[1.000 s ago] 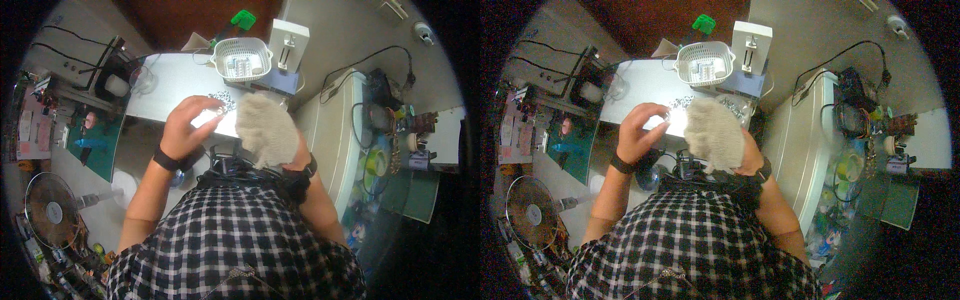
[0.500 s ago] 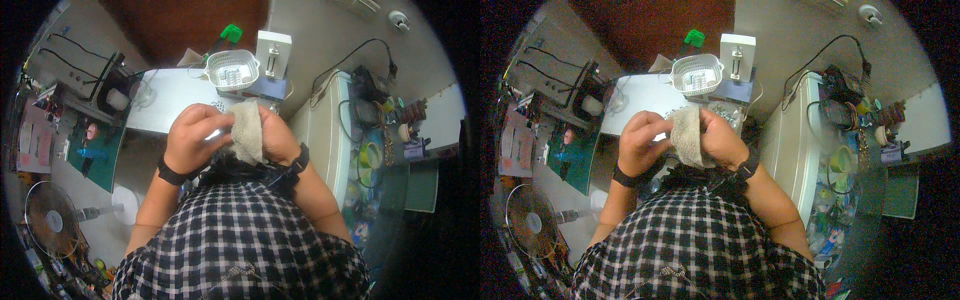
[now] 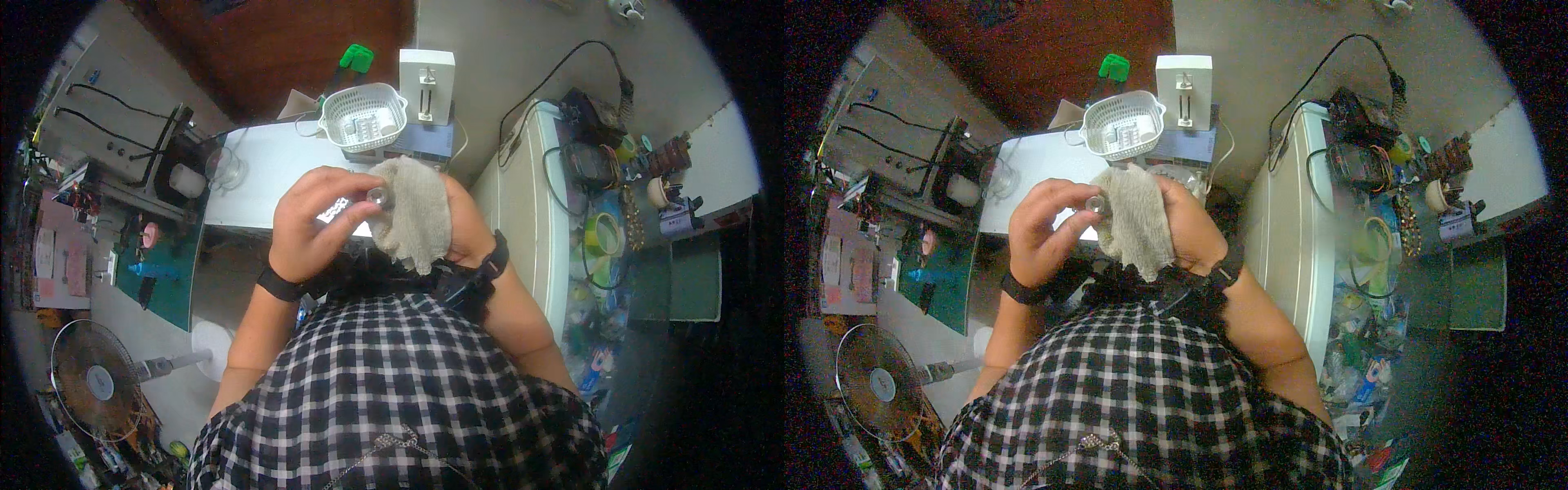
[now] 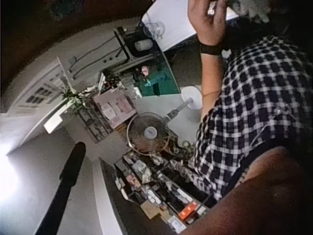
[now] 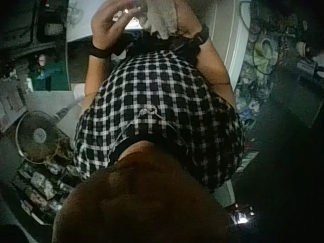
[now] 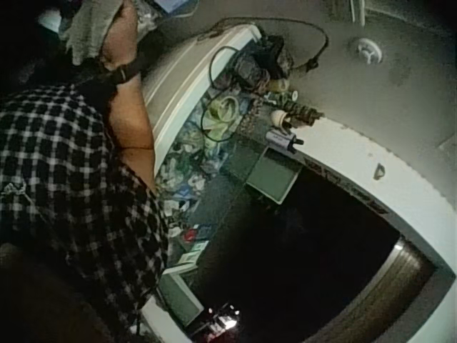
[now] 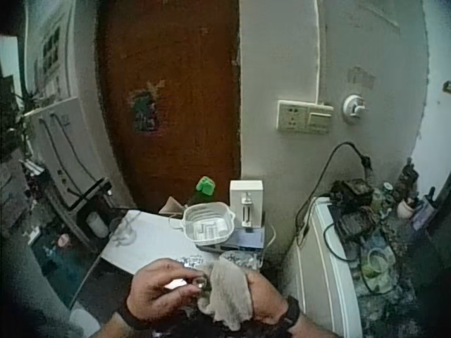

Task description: The person repeatedly picks small metal washers from a table, wipes each one with a cloth, and places it back. Midway, they walk to a bathroom, wet the cloth in a basin, and return to continue wiping the washers.

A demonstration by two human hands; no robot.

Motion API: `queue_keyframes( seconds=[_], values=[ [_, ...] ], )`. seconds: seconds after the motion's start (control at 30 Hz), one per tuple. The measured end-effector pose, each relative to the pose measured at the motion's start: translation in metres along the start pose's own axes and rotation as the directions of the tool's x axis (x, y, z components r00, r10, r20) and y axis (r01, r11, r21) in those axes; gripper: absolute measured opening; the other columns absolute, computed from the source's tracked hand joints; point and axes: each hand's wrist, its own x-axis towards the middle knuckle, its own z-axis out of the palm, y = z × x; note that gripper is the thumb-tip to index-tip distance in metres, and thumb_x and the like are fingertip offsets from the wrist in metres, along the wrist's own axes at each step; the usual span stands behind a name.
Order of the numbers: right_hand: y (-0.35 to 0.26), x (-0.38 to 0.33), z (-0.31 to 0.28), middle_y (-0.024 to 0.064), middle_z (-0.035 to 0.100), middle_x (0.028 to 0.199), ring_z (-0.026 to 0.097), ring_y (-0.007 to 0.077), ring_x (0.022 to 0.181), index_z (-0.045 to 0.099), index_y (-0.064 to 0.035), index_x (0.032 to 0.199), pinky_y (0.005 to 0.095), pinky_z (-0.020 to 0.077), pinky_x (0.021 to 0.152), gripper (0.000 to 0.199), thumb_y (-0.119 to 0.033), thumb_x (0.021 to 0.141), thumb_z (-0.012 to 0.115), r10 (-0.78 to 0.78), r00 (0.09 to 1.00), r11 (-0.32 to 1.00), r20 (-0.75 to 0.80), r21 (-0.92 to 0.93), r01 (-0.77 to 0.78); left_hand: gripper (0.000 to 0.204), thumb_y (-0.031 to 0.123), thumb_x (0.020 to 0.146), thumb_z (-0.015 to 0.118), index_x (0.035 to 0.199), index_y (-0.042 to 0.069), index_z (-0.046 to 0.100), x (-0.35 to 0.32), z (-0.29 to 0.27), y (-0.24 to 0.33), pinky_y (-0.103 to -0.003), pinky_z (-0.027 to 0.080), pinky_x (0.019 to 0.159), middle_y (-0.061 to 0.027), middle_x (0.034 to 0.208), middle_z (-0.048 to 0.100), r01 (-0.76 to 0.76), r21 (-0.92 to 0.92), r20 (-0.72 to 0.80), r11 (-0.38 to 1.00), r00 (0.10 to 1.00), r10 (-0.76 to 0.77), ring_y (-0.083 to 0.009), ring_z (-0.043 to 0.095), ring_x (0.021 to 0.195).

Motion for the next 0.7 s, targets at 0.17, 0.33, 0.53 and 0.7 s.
queue_keyframes(
  seconds=[0.17, 0.33, 0.53, 0.7],
  values=[
    [-0.003, 0.002, 0.002, 0.0064, 0.066, 0.105, 0.064, 0.0144, 0.09, 0.059, -0.0015, 0.118, 0.0287, 0.0548, 0.076, 0.026, -0.006, 0.092, 0.06, 0.002, 0.99, 0.995, 0.144, -0.103, 0.013, 0.026, 0.015, 0.077, 0.077, 0.101, 0.006, 0.071, 0.0, -0.002, -0.003, -0.031, 0.051, 0.074, -0.0094, 0.093, 0.069, -0.07, 0.035, 0.034, 0.997, 0.997, 0.069, -0.0221, 0.064, 0.083],
    [0.0, 0.006, 0.002, 0.0062, 0.066, 0.105, 0.064, 0.014, 0.091, 0.058, -0.0025, 0.119, 0.0284, 0.054, 0.078, 0.027, -0.006, 0.092, 0.06, -0.042, 0.99, 0.977, 0.132, -0.2, 0.068, 0.026, 0.017, 0.078, 0.077, 0.101, 0.006, 0.07, -0.001, -0.002, -0.007, -0.032, 0.052, 0.075, -0.0097, 0.093, 0.069, -0.096, 0.082, 0.071, 0.992, 0.993, 0.091, -0.022, 0.065, 0.084],
    [-0.006, 0.004, -0.052, 0.0095, 0.065, 0.107, 0.065, 0.0203, 0.092, 0.054, -0.0034, 0.124, 0.0336, 0.0556, 0.079, 0.036, -0.029, 0.1, 0.047, -0.149, 0.963, 0.935, 0.223, 0.35, 0.063, 0.024, 0.013, 0.08, 0.074, 0.102, 0.005, 0.069, -0.005, 0.012, -0.033, -0.032, 0.052, 0.075, -0.0098, 0.091, 0.068, 0.179, 0.01, 0.074, 0.984, 0.981, -0.179, -0.0227, 0.065, 0.084],
    [-0.015, -0.015, -0.11, 0.0112, 0.062, 0.11, 0.063, 0.0224, 0.093, 0.051, -0.0053, 0.127, 0.0357, 0.0553, 0.077, 0.041, -0.035, 0.101, 0.042, -0.38, 0.924, 0.912, -0.046, 0.149, 0.382, 0.021, 0.011, 0.083, 0.07, 0.103, 0.008, 0.068, -0.01, 0.038, -0.073, -0.036, 0.051, 0.071, -0.0122, 0.09, 0.066, 0.094, 0.261, 0.215, 0.961, 0.965, -0.153, -0.0263, 0.064, 0.079]
  ],
)
